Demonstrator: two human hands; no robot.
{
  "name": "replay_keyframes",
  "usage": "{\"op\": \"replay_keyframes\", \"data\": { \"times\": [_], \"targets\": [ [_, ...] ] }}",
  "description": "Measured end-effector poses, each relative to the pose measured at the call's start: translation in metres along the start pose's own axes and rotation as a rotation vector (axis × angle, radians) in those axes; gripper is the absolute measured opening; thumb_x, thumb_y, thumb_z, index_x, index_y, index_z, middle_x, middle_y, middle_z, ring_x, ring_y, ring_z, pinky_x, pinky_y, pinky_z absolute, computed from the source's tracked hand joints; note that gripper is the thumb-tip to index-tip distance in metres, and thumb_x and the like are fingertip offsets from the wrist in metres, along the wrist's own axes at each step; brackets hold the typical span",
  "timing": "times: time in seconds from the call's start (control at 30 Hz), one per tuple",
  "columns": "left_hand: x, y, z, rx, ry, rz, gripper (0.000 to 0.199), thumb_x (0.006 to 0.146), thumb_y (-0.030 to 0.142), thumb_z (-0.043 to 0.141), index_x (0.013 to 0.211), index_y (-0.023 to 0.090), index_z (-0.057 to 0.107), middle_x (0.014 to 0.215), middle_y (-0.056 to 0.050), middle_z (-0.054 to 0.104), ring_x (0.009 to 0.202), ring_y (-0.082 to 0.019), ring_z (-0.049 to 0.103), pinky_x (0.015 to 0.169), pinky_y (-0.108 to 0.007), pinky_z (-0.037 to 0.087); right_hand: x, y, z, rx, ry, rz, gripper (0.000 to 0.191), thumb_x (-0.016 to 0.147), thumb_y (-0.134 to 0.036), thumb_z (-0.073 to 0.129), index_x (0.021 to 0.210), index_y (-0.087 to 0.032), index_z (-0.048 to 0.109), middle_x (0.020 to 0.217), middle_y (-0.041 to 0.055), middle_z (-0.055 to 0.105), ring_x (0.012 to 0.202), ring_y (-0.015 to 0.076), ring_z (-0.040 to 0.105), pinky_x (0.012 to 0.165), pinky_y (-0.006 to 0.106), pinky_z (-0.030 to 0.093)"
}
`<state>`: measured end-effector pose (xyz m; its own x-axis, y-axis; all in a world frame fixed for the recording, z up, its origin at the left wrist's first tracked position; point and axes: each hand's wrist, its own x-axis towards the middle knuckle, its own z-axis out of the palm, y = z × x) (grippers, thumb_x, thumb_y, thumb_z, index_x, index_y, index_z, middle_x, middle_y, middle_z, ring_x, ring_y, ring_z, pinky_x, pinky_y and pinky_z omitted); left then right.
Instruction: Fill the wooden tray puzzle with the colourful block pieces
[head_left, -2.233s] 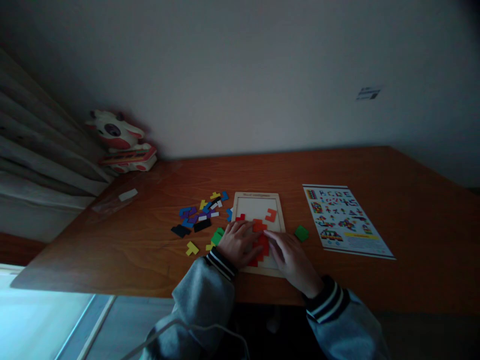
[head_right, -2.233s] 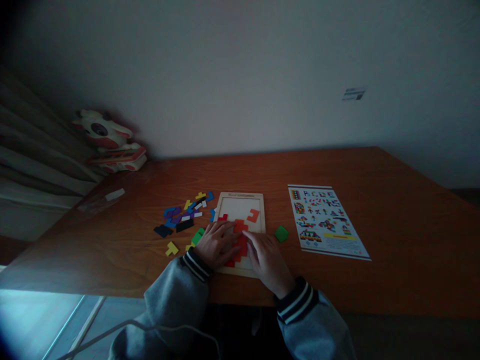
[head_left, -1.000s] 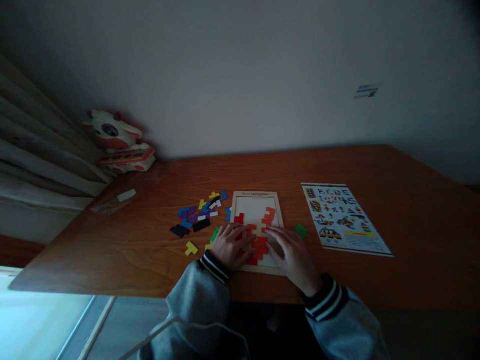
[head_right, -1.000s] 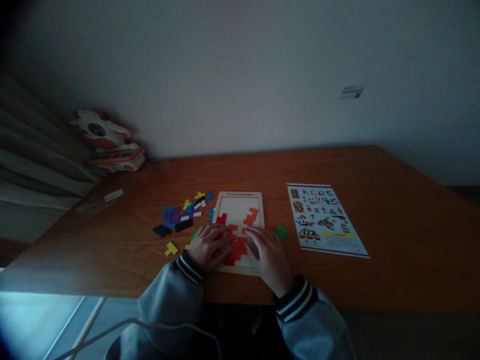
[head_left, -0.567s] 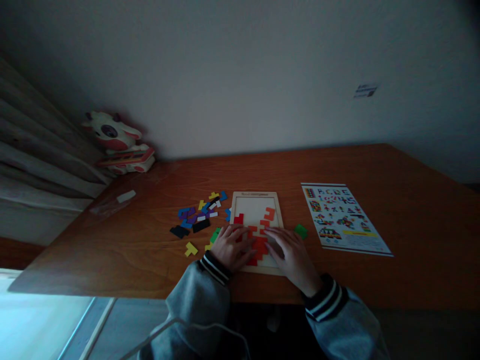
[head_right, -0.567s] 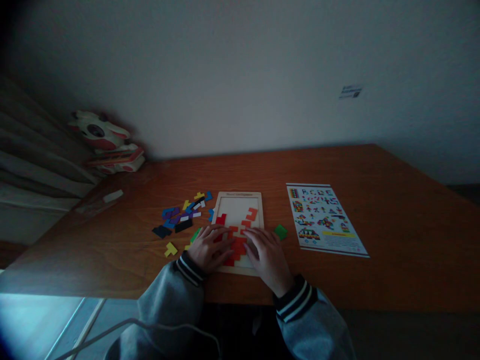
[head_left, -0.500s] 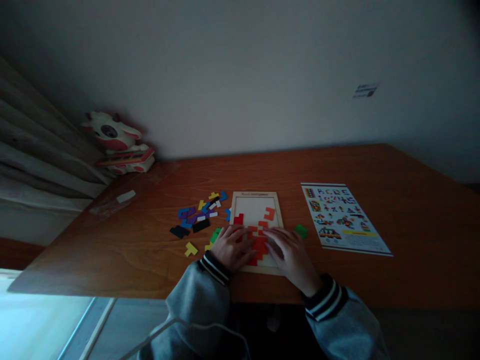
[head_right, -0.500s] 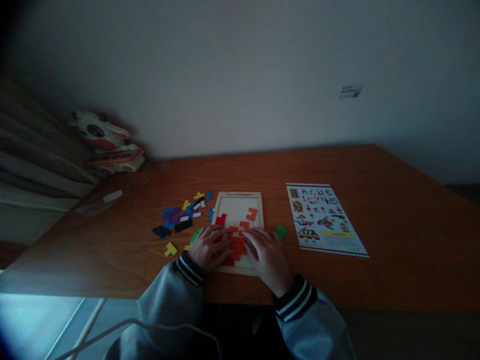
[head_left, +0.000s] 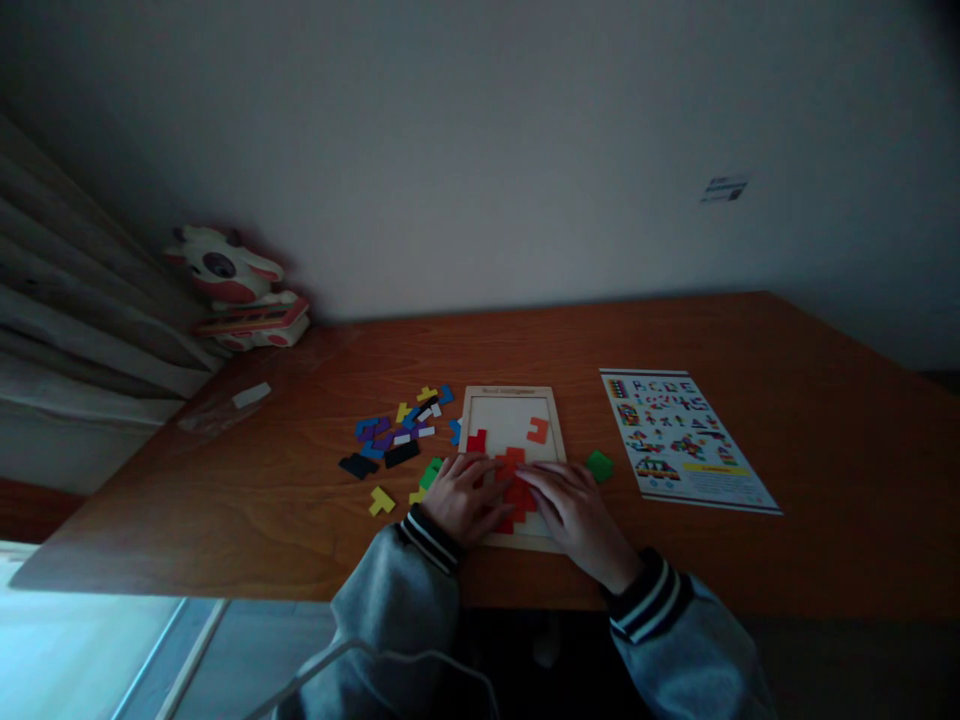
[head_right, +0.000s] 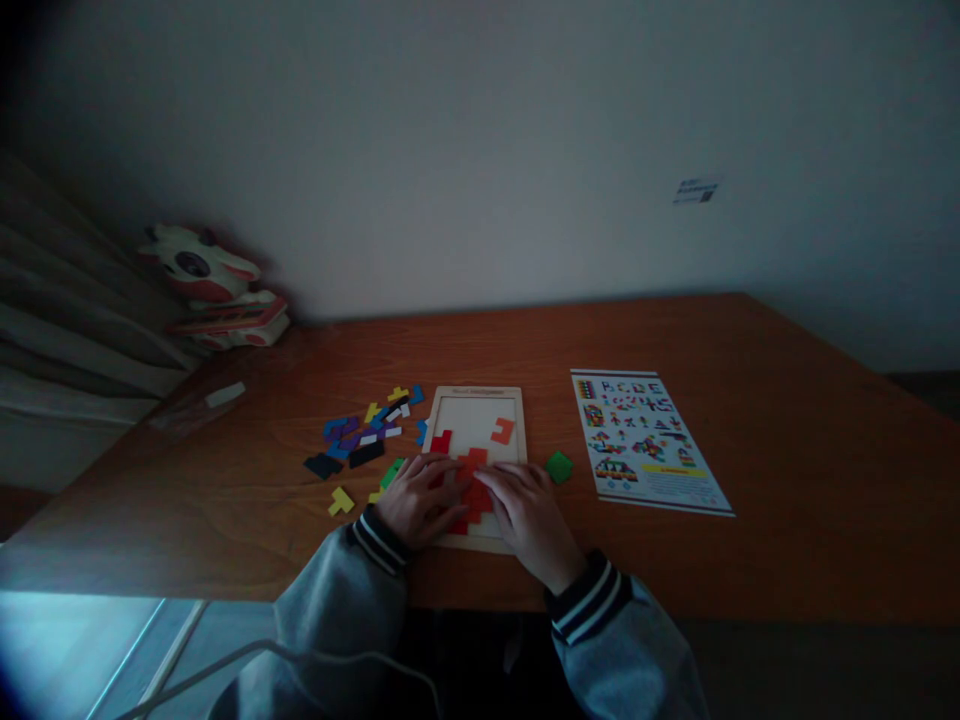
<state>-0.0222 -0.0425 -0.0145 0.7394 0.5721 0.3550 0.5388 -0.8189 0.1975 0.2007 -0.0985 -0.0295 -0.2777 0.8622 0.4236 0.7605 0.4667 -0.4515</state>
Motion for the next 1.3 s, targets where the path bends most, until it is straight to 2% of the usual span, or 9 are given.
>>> {"op": "replay_keyframes", "data": {
  "times": [0.3,0.53,0.73,0.83,1.07,1.3],
  "targets": [
    [0.000,0.000,0.002,0.002,-0.018,0.007,0.037,0.094,0.046,0.055,0.121,0.026,0.068,0.129,-0.009,0.065,0.119,-0.030,0.055,0.096,-0.048,0.047,0.001,0.001,0.000,-0.012,-0.040,-0.019,0.049,0.092,-0.009,0.048,0.136,-0.030,0.054,0.128,0.0047,0.067,0.118,0.0225,0.060,0.097,0.046,0.046],
    [0.002,0.002,0.003,-0.052,0.001,0.068,0.038,0.099,0.044,0.048,0.121,0.021,0.067,0.126,-0.007,0.069,0.119,-0.025,0.061,0.100,-0.045,0.045,0.003,0.000,-0.001,0.013,-0.059,-0.039,0.048,0.093,-0.008,0.047,0.136,-0.028,0.053,0.129,0.0052,0.066,0.118,0.0221,0.061,0.098,0.045,0.047],
    [0.001,0.002,0.004,-0.060,0.032,0.070,0.035,0.098,0.043,0.051,0.119,0.020,0.067,0.125,-0.007,0.069,0.119,-0.025,0.061,0.102,-0.046,0.043,0.007,0.008,-0.003,0.110,0.016,0.048,0.034,0.100,-0.020,0.041,0.131,-0.026,0.055,0.123,0.0052,0.069,0.111,0.0194,0.065,0.095,0.041,0.051],
    [0.001,0.002,0.005,-0.060,0.033,0.064,0.036,0.097,0.043,0.052,0.118,0.020,0.068,0.124,-0.009,0.070,0.120,-0.026,0.061,0.103,-0.047,0.043,0.016,0.017,-0.006,0.043,0.065,0.065,0.033,0.100,-0.021,0.041,0.127,-0.025,0.059,0.125,0.0065,0.068,0.114,0.0218,0.063,0.098,0.044,0.049],
    [0.002,0.003,0.002,-0.050,0.034,0.080,0.035,0.097,0.042,0.052,0.117,0.020,0.068,0.125,-0.008,0.069,0.118,-0.026,0.062,0.101,-0.045,0.045,0.027,0.029,-0.007,-0.122,0.037,0.044,0.036,0.098,-0.017,0.041,0.129,-0.022,0.058,0.130,0.0085,0.066,0.121,0.0243,0.060,0.100,0.048,0.045],
    [0.002,0.001,0.004,-0.052,0.029,0.110,0.035,0.097,0.043,0.052,0.119,0.021,0.068,0.128,-0.008,0.068,0.119,-0.026,0.061,0.101,-0.046,0.044,0.024,0.031,-0.003,-0.063,0.062,-0.006,0.030,0.097,-0.017,0.047,0.121,-0.021,0.064,0.121,0.0067,0.070,0.114,0.0214,0.063,0.103,0.044,0.047]
  ]
}}
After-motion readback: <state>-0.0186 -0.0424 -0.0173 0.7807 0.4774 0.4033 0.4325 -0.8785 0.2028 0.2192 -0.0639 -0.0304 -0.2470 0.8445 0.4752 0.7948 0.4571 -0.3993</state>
